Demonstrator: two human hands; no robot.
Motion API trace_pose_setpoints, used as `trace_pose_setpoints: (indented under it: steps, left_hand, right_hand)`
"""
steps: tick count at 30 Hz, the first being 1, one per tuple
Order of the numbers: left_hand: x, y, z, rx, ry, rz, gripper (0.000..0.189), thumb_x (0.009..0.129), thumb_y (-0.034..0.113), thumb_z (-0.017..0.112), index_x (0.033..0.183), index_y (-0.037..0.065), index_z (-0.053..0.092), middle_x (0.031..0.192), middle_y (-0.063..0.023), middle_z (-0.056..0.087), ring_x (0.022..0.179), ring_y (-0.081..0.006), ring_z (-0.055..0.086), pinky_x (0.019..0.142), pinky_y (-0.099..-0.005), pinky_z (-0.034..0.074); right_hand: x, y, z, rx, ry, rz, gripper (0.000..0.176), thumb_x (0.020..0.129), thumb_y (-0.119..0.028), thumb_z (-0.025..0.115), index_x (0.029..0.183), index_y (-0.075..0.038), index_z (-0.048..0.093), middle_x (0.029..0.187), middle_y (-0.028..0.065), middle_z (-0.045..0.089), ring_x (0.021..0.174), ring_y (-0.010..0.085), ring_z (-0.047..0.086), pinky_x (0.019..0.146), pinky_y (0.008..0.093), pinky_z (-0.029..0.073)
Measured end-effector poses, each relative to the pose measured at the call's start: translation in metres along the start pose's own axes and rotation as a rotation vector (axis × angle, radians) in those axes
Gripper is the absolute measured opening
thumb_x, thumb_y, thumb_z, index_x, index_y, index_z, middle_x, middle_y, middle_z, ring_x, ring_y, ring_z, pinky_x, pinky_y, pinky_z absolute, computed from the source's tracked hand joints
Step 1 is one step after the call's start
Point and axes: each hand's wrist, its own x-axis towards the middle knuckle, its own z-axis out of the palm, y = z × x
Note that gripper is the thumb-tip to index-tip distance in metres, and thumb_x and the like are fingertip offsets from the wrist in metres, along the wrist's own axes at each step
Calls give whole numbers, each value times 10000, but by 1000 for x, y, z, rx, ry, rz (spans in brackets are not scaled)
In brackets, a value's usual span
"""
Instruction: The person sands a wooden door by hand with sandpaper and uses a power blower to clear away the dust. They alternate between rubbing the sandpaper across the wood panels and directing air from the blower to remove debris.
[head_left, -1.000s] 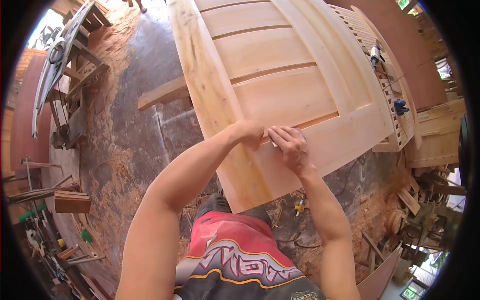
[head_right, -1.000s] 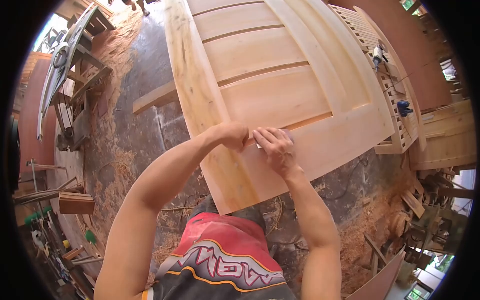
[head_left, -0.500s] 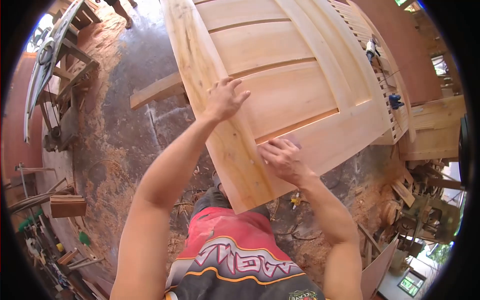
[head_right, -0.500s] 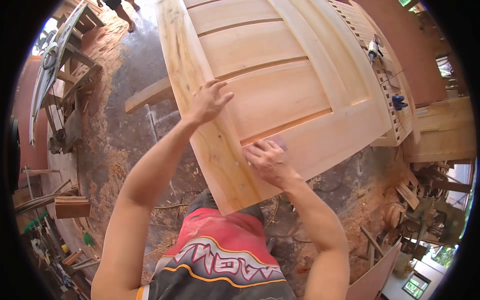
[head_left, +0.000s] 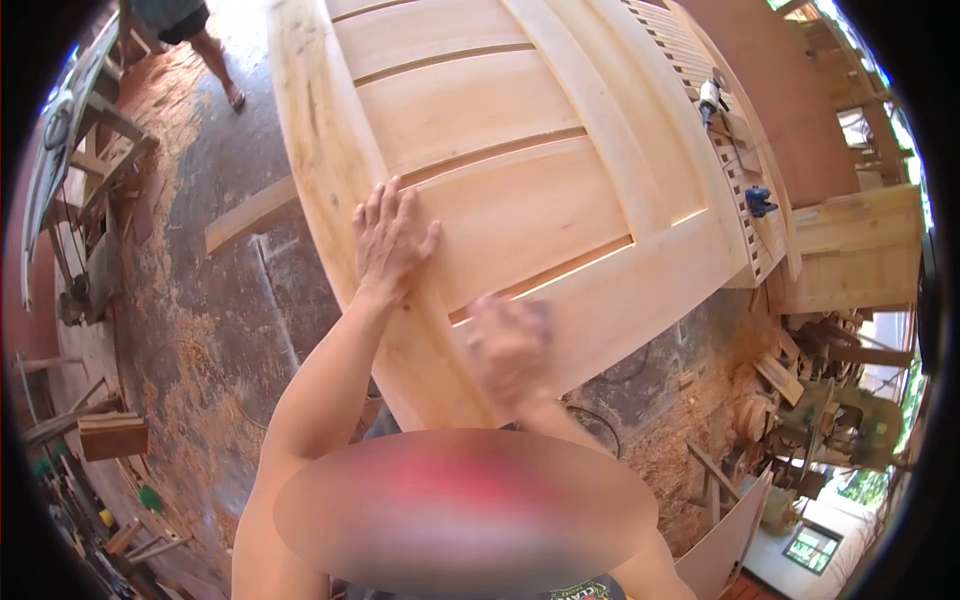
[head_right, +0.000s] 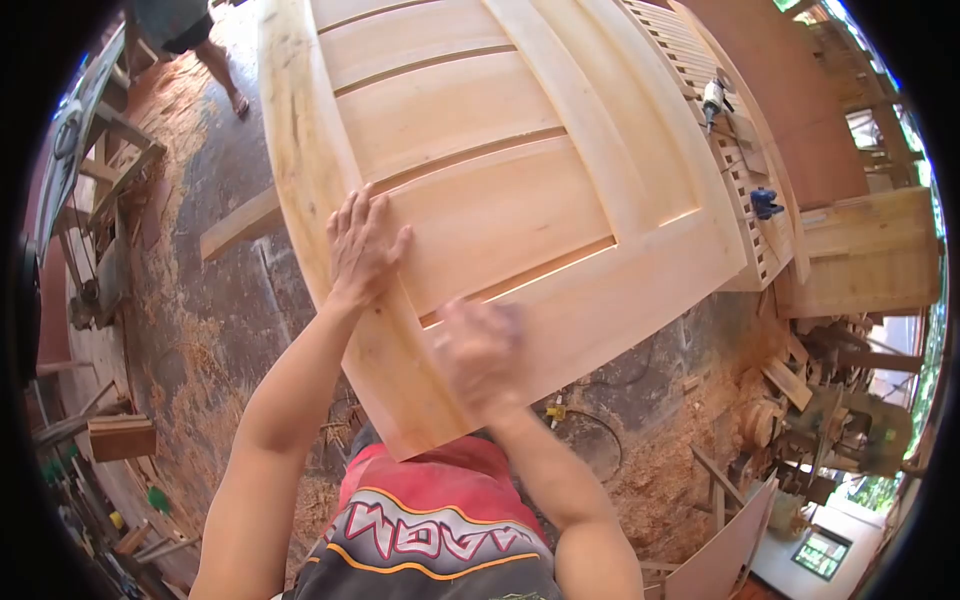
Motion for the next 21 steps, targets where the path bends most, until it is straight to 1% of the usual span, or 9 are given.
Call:
trace_pose_setpoints:
  steps: [2, 5, 8, 11, 12, 15, 16, 19, 21]
  left_hand:
    - [0, 1, 1, 6, -23, 9, 640, 940, 453, 644, 1454, 88, 533, 1610, -137, 401, 1523, -321, 299, 1244, -495, 194]
    - [2, 5, -3, 10, -39, 0, 638, 941, 444, 641, 1461, 90, 530, 1610, -138, 406, 1529, -319, 293, 1245, -495, 192]
    - [-1, 8, -8, 39, -57, -24, 630, 945, 435, 636, 1461, 90, 530, 1610, -131, 408, 1529, -312, 294, 1247, -490, 193]
    - [2, 11, -9, 46, -69, -33, 622, 947, 430, 633, 1456, 86, 533, 1610, -124, 407, 1525, -304, 301, 1247, -482, 198]
    - [1, 11, -9, 41, -74, -35, 624, 945, 424, 636, 1459, 85, 532, 1611, -131, 406, 1527, -308, 300, 1246, -478, 196]
    - [1, 13, -10, 43, -59, -35, 618, 943, 406, 639, 1458, 81, 529, 1607, -136, 411, 1524, -312, 307, 1237, -473, 207]
    - [0, 13, -10, 47, -58, -34, 615, 943, 401, 639, 1457, 82, 529, 1604, -137, 414, 1523, -313, 309, 1235, -473, 209]
    - [8, 14, -11, 46, -41, -29, 611, 943, 407, 637, 1455, 90, 532, 1602, -124, 416, 1520, -305, 311, 1241, -482, 209]
    - [0, 14, -10, 45, -66, -26, 613, 941, 411, 639, 1455, 95, 533, 1603, -116, 415, 1519, -300, 311, 1244, -487, 207]
  right_hand:
    - [-10, -16, 12, 81, 24, -165, 324, 952, -176, 592, 1219, -33, 706, 1213, 132, 716, 1171, 334, 615, 965, 450, 491]
    - [-3, 95, 4, -1, 12, -7, 334, 957, -221, 596, 1214, -39, 708, 1213, 142, 715, 1163, 324, 607, 951, 443, 500]
    - [18, 99, -21, -157, -98, 302, 322, 962, -241, 612, 1205, -58, 717, 1211, 139, 715, 1125, 302, 614, 929, 428, 503]
    - [-8, 80, 6, -97, 83, -83, 315, 979, -266, 610, 1210, -74, 706, 1192, 133, 722, 1086, 284, 615, 899, 411, 500]
    - [5, 109, -18, -250, 44, -142, 297, 990, -278, 602, 1194, -93, 711, 1161, 113, 736, 1066, 267, 619, 866, 396, 498]
    - [7, 213, 4, -297, 116, 237, 275, 995, -265, 593, 1174, -101, 722, 1136, 93, 749, 1065, 231, 631, 884, 400, 477]
    - [29, 181, -30, -215, -217, 384, 259, 997, -232, 589, 1161, -97, 737, 1136, 108, 749, 1028, 226, 652, 875, 420, 471]
    - [7, 149, -9, -144, 134, -128, 266, 995, -220, 583, 1169, -86, 731, 1119, 130, 747, 995, 255, 666, 858, 444, 470]
    - [12, 180, -22, -185, 58, 71, 270, 987, -219, 587, 1165, -73, 729, 1107, 149, 746, 1023, 280, 676, 851, 455, 478]
